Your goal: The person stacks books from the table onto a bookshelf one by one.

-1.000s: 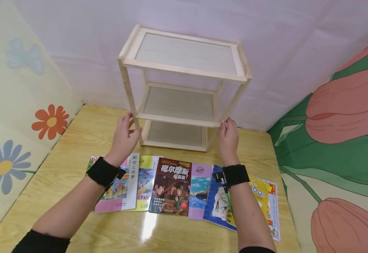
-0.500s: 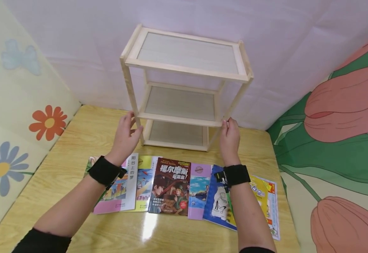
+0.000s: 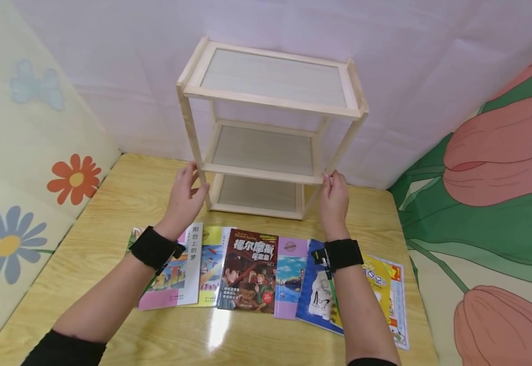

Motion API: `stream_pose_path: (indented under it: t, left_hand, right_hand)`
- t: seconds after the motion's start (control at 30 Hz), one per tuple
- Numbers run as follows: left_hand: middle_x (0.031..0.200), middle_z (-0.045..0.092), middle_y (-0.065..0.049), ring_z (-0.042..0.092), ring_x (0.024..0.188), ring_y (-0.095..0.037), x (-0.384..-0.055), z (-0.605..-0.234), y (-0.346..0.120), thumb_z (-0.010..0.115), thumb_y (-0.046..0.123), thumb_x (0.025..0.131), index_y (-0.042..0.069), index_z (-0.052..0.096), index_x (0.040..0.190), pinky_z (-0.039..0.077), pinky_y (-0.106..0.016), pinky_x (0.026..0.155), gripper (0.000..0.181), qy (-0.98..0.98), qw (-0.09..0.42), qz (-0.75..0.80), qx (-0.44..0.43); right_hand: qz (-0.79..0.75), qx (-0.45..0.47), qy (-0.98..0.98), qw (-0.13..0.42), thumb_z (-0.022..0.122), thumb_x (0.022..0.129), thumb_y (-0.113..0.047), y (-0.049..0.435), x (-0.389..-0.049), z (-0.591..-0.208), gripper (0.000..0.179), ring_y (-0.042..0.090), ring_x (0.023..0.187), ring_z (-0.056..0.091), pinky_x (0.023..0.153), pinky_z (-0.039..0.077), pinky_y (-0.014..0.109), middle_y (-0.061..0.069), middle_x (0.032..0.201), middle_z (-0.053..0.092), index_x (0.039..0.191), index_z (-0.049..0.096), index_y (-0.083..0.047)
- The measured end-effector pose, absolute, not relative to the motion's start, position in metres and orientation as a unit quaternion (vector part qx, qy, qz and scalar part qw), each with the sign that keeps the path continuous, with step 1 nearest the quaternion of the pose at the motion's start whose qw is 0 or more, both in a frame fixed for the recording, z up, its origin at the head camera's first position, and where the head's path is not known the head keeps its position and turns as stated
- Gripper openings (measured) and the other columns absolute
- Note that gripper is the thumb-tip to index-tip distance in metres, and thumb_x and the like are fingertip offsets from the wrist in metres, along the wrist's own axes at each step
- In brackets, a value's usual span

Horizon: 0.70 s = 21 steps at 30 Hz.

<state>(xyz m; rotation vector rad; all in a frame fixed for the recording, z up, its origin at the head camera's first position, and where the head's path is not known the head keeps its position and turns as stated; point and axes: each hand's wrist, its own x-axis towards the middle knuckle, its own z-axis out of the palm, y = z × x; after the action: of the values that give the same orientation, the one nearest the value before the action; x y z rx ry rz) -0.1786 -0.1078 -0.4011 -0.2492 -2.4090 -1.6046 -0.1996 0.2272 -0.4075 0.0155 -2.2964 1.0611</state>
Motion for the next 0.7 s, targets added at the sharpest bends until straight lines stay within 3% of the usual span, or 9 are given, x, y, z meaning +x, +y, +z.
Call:
stream_pose_path:
  t: [0.3,0.5,0.7]
  left_hand:
    - [0.142,0.035,-0.012,0.039,0.134,-0.028,-0.1788,-0.4019,-0.1099,0.053,0.018,0.093,0.011,0.027,0.149,0.051,-0.039,0.092,0.062,-0.822,0.110,-0.552,-0.085]
    - [0.143,0.033,-0.014,0.038,0.133,-0.027,-0.1778,-0.4060,-0.1133,0.054,0.014,0.093,0.013,0.017,0.152,0.049,-0.041,0.095,0.070,-0.820,0.101,-0.554,-0.098]
    - [0.148,0.029,-0.014,0.037,0.131,-0.027,-0.1755,-0.4067,-0.1166,0.054,0.019,0.094,0.017,0.008,0.153,0.043,-0.046,0.100,0.075,-0.839,0.083,-0.528,-0.105]
  right_hand:
    - [0.402,-0.003,-0.866,0.296,0.043,0.101,-0.017,0.2261,-0.2004,-0.4077,0.031,0.038,0.089,0.050,0.082,0.040,0.050,0.026,0.096,0.054,0.101,0.055,0.011]
    - [0.404,-0.005,-0.867,0.290,0.044,0.101,-0.017,0.2263,-0.1998,-0.4053,0.030,0.039,0.092,0.051,0.086,0.040,0.050,0.026,0.098,0.055,0.102,0.056,0.011]
    - [0.406,-0.005,-0.867,0.289,0.044,0.101,-0.019,0.2253,-0.1989,-0.4049,0.032,0.038,0.093,0.052,0.086,0.041,0.050,0.026,0.099,0.056,0.104,0.057,0.011]
